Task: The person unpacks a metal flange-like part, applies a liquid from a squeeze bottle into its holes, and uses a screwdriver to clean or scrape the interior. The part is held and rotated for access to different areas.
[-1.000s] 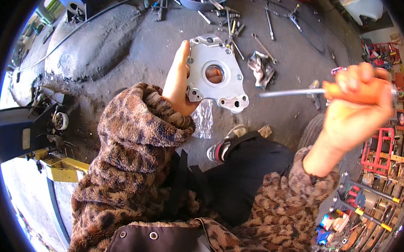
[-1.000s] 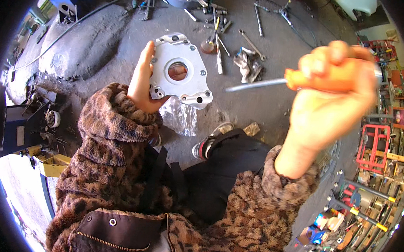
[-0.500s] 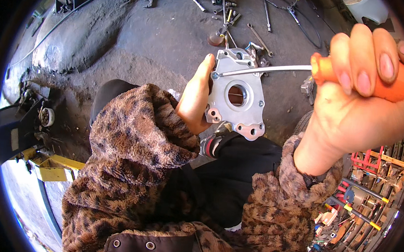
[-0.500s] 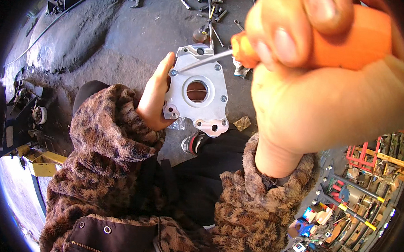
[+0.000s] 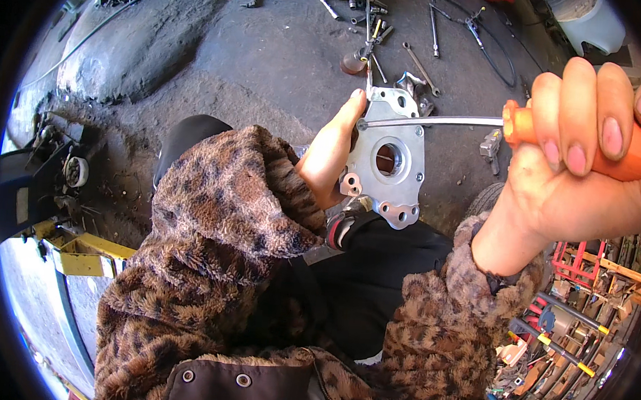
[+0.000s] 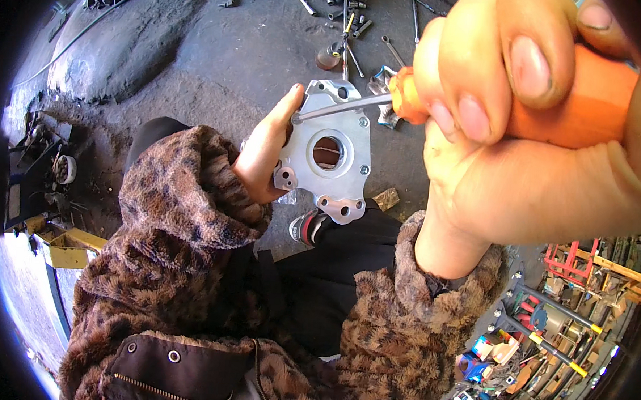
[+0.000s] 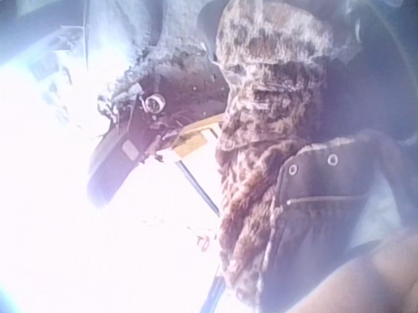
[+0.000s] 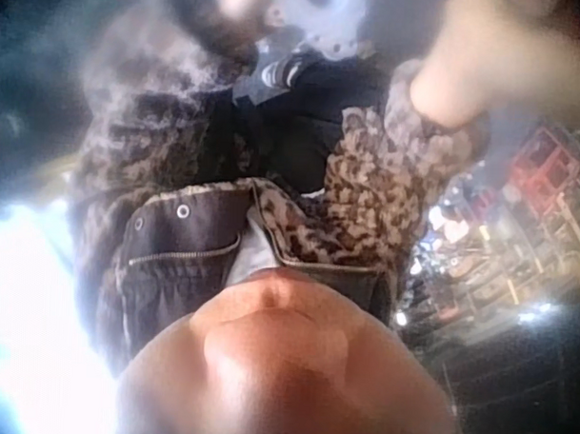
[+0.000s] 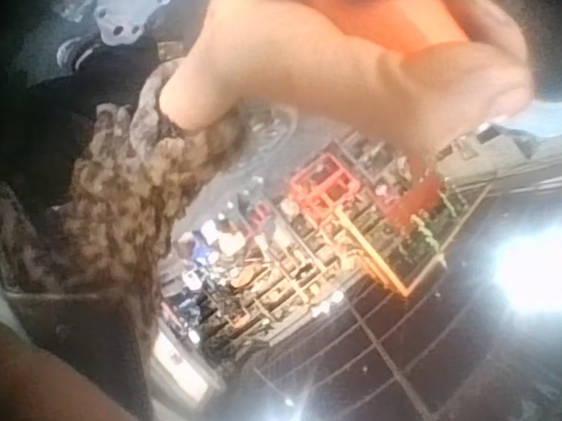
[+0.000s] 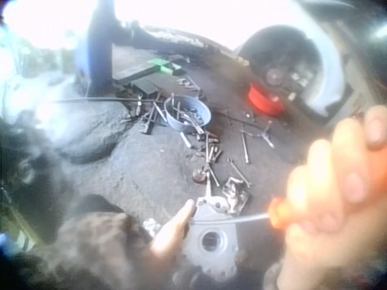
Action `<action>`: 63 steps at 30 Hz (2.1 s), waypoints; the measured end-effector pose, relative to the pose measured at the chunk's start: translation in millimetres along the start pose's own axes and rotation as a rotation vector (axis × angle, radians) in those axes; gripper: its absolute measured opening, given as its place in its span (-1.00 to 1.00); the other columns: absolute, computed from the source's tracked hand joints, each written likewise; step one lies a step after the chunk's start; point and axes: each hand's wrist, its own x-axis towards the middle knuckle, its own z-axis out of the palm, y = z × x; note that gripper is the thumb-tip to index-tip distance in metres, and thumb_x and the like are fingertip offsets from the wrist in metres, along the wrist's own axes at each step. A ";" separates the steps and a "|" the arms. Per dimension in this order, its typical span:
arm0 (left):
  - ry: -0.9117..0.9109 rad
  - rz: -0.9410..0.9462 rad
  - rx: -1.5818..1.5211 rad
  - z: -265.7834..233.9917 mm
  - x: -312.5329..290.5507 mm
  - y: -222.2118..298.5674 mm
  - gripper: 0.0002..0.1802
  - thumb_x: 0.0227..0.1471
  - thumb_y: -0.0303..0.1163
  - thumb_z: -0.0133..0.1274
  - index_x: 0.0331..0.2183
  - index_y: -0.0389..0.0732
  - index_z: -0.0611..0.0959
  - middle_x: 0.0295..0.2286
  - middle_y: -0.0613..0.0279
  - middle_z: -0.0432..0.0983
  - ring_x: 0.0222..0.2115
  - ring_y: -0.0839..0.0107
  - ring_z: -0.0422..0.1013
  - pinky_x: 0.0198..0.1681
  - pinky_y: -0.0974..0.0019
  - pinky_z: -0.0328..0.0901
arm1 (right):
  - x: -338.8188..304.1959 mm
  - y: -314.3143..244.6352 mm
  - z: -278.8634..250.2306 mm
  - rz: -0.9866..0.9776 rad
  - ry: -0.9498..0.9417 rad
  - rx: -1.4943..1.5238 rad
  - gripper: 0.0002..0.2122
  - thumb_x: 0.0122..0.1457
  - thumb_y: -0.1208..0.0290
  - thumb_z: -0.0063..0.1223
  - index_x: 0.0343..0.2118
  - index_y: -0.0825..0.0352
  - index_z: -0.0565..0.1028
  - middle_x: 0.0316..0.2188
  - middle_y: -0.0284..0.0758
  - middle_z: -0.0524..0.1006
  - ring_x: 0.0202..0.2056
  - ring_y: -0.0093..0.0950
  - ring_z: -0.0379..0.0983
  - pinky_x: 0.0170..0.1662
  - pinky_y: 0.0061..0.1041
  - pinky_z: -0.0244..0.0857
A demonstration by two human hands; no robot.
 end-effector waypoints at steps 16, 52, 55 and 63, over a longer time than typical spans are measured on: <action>0.028 0.119 0.017 -0.6 -4.6 13.0 -0.37 0.31 0.09 -0.28 0.07 -0.25 0.47 -0.11 0.04 0.57 -0.19 0.23 0.58 -0.11 0.14 0.51 | 9.3 6.4 23.6 -0.063 0.032 -0.071 -0.82 0.22 0.27 -0.11 -0.46 0.22 0.35 -0.65 -0.47 0.26 -0.70 -0.63 0.10 -0.60 -0.55 0.05; -0.010 0.149 0.041 -3.5 -3.6 9.8 -0.35 0.29 0.10 -0.23 0.12 -0.25 0.43 -0.05 -0.01 0.52 -0.08 0.18 0.50 0.04 0.13 0.40 | 7.2 -13.0 18.9 -0.131 0.054 -0.135 -0.78 0.27 0.20 -0.20 -0.45 0.19 0.32 -0.65 -0.47 0.28 -0.74 -0.63 0.08 -0.71 -0.59 0.00; 0.042 0.124 0.067 -5.3 -7.3 8.9 -0.35 0.28 0.12 -0.24 0.09 -0.24 0.46 -0.11 0.01 0.56 -0.17 0.17 0.56 -0.06 0.09 0.48 | 7.0 -18.3 1.8 -0.137 0.119 -0.182 -0.78 0.27 0.19 -0.21 -0.45 0.19 0.31 -0.65 -0.47 0.29 -0.74 -0.63 0.08 -0.71 -0.58 0.00; 0.026 0.148 0.102 -0.5 -3.1 9.9 -0.35 0.29 0.13 -0.26 0.09 -0.22 0.44 -0.09 0.04 0.55 -0.16 0.20 0.56 -0.08 0.12 0.49 | -3.1 -23.7 -24.0 -0.149 0.192 -0.098 -0.77 0.26 0.19 -0.16 -0.43 0.21 0.38 -0.64 -0.44 0.29 -0.71 -0.61 0.11 -0.67 -0.57 0.00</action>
